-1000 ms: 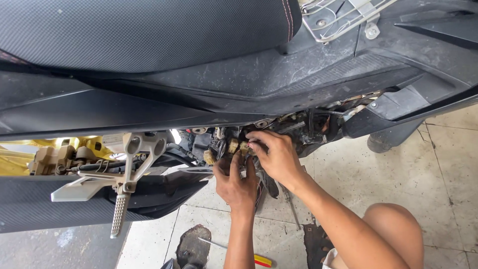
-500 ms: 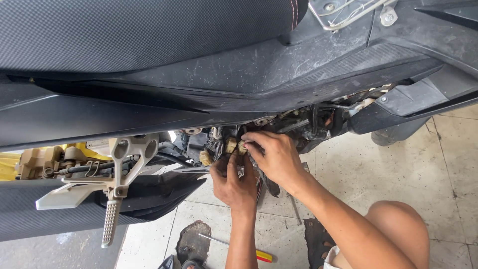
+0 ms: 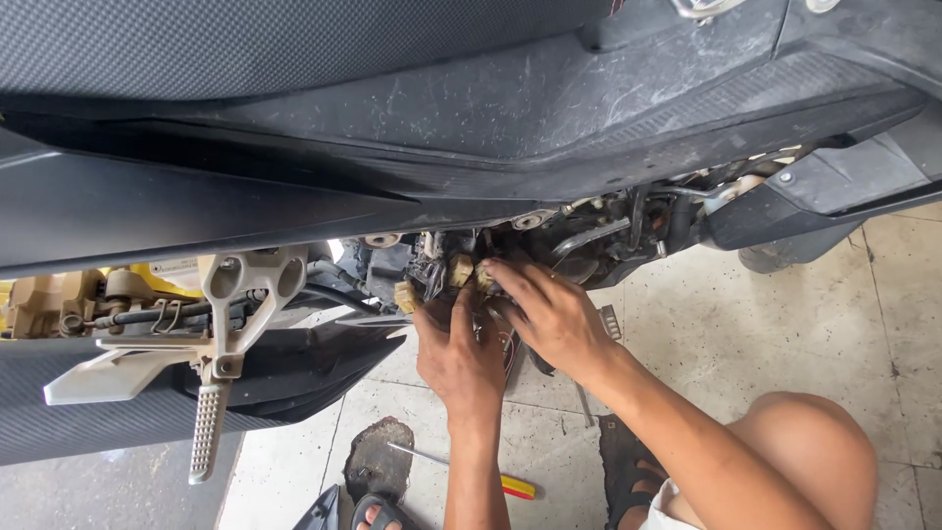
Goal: Repair the electrical wiring of a motorcycle using a screwdriver and hands
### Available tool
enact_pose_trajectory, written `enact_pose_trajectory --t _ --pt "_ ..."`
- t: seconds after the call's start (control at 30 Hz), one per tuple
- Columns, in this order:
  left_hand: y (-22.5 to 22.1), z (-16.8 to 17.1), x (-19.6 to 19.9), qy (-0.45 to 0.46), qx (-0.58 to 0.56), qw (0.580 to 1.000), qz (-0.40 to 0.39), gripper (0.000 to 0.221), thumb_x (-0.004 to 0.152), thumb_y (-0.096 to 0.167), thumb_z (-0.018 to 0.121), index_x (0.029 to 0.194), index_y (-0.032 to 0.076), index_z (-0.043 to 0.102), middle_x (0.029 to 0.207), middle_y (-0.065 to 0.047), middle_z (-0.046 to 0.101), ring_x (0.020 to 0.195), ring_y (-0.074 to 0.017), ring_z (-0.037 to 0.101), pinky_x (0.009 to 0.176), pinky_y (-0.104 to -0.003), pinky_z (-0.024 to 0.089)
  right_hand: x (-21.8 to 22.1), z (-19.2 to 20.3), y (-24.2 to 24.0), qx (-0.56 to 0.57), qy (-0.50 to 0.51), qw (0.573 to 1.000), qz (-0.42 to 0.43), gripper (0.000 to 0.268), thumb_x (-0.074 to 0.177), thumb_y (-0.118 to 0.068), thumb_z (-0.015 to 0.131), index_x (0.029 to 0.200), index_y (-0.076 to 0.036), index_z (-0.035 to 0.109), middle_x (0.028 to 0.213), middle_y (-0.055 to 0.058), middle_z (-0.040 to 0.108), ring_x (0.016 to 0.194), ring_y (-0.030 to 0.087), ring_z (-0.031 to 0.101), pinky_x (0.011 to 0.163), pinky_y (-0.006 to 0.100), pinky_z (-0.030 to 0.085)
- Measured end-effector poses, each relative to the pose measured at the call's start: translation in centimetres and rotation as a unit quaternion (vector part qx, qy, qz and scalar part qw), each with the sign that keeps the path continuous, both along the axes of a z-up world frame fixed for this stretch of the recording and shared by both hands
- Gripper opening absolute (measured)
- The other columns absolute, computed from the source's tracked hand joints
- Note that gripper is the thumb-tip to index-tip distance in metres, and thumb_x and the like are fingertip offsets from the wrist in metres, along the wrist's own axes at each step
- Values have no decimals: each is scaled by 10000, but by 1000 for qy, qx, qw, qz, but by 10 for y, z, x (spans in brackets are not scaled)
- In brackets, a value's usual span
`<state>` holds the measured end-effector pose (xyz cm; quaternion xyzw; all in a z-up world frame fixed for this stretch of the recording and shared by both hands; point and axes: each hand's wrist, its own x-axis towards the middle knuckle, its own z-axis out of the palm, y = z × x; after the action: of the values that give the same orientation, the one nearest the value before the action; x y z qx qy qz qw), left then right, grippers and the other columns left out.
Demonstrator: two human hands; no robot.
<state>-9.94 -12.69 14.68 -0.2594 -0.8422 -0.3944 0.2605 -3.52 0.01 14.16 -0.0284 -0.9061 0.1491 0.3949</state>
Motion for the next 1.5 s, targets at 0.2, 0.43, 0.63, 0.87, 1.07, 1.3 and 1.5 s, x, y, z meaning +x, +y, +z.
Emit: enact_pose_trajectory --t 0.2,0.43,0.63,0.87,1.07,1.3,1.5 --pt "-8 10 0 -40 -7 998 -42 433 726 101 805 1133 243 764 969 -53 527 782 -294 714 658 -434 594 -15 6 -4 -24 109 994 22 554 779 51 808 1299 24 619 1030 171 764 889 357 751 754 457 620" --pt "-4 5 -4 -32 10 998 -45 424 727 87 785 1116 256 783 919 -51 529 743 -279 702 637 -400 579 -20 6 -8 -40 161 986 18 497 768 39 838 1225 31 642 1018 141 794 894 321 774 772 421 626" --pt "1 2 -7 -13 50 998 -44 333 769 90 761 1066 234 802 866 -23 532 711 -227 662 650 -353 558 -21 7 -9 -52 153 987 4 542 716 65 833 1231 37 665 1005 120 803 880 327 769 783 424 618" --pt "-1 8 -10 -13 64 996 -58 313 784 59 743 1057 201 798 851 -20 556 717 -221 664 657 -350 559 -22 16 -12 -51 134 990 5 541 701 66 834 1220 36 684 985 127 803 854 331 772 758 427 629" --pt "1 13 -9 -24 66 996 -54 314 756 53 762 1041 183 793 867 -21 573 722 -220 673 650 -352 561 -23 22 -13 -88 107 990 -17 555 742 31 847 1256 32 639 1142 194 736 964 380 736 766 463 636" --pt "-7 29 -5 -95 12 992 -77 368 750 64 803 1116 76 771 927 -88 588 639 -182 585 505 -315 462 -16 16 -8 -58 28 998 -10 427 727 45 845 1131 -8 717 1197 126 710 986 228 748 868 271 657" --pt "-8 38 -4 -109 21 988 -108 331 794 11 740 1122 46 770 947 -83 627 641 -184 623 533 -316 499 -20 24 -11 -91 62 994 7 312 733 108 773 1028 9 758 1128 117 751 947 219 755 849 287 643"
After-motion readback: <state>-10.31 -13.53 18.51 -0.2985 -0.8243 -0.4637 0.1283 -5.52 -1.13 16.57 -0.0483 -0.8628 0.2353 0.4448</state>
